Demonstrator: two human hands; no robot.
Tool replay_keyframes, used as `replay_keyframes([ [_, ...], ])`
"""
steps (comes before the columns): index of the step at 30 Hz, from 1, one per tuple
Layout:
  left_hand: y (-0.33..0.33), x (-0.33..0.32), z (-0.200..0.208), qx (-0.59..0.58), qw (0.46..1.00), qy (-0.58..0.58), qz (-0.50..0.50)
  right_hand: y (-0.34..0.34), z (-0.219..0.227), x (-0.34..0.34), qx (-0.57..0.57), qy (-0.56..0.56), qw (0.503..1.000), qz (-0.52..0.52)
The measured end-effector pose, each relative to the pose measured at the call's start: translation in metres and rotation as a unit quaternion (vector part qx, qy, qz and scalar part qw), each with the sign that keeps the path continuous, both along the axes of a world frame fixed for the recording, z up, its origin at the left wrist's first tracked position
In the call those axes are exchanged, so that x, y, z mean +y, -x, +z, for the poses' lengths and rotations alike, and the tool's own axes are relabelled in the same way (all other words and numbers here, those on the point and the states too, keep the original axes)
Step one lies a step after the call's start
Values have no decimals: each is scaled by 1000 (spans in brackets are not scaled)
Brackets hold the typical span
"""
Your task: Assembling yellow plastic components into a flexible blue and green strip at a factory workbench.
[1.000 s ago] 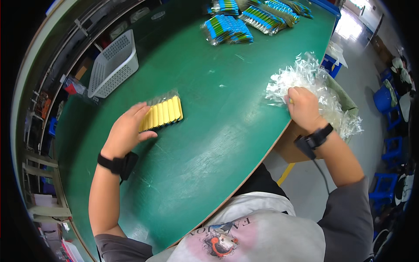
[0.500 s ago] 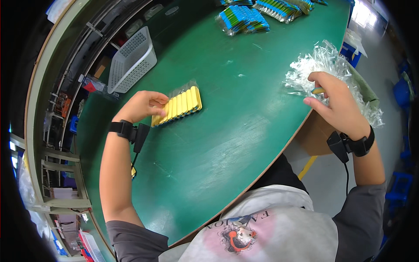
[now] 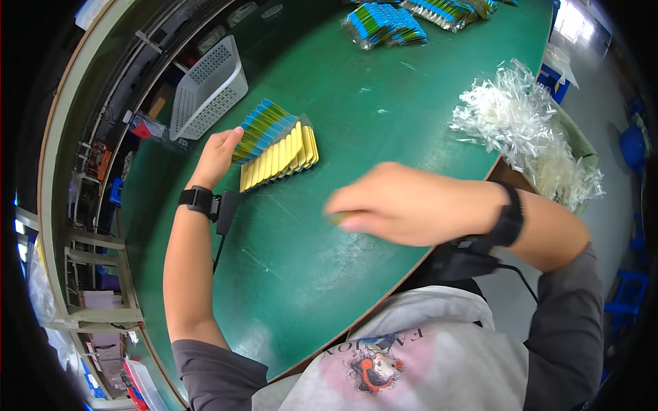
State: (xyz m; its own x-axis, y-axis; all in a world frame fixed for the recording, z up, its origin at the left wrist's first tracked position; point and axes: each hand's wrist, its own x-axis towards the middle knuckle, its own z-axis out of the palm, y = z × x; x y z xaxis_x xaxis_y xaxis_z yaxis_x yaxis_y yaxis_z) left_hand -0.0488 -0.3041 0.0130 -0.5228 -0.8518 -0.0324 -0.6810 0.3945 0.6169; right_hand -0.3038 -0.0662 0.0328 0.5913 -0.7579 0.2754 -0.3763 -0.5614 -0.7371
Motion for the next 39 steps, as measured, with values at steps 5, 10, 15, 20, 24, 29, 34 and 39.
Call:
replay_keyframes([
  [5, 30, 37, -2, 11, 953, 298, 50, -63, -41, -83, 101, 325, 925, -170],
  [10, -46, 54, 76, 26, 835, 505, 216, -51, -49, -94, 221, 118, 948, -197],
  [15, -47, 165, 76, -70, 874, 442, 188, -33, -69, -103, 136, 154, 963, -172],
  [20, -14, 281, 4, -212, 913, 226, -265, -39, -46, -104, -52, 209, 957, -196],
  [24, -31, 270, 1, -159, 930, 237, -230, -43, -33, -88, -32, 26, 983, -178],
  [29, -32, 275, 0, -153, 930, 206, -265, -70, -9, -65, 134, -96, 986, -6],
  [34, -38, 277, 1, -192, 928, 161, -275, -117, -18, -52, 254, 46, 957, 131],
  [39, -35, 279, -2, -195, 924, 173, -280, -145, -20, -55, 285, 55, 942, 171],
])
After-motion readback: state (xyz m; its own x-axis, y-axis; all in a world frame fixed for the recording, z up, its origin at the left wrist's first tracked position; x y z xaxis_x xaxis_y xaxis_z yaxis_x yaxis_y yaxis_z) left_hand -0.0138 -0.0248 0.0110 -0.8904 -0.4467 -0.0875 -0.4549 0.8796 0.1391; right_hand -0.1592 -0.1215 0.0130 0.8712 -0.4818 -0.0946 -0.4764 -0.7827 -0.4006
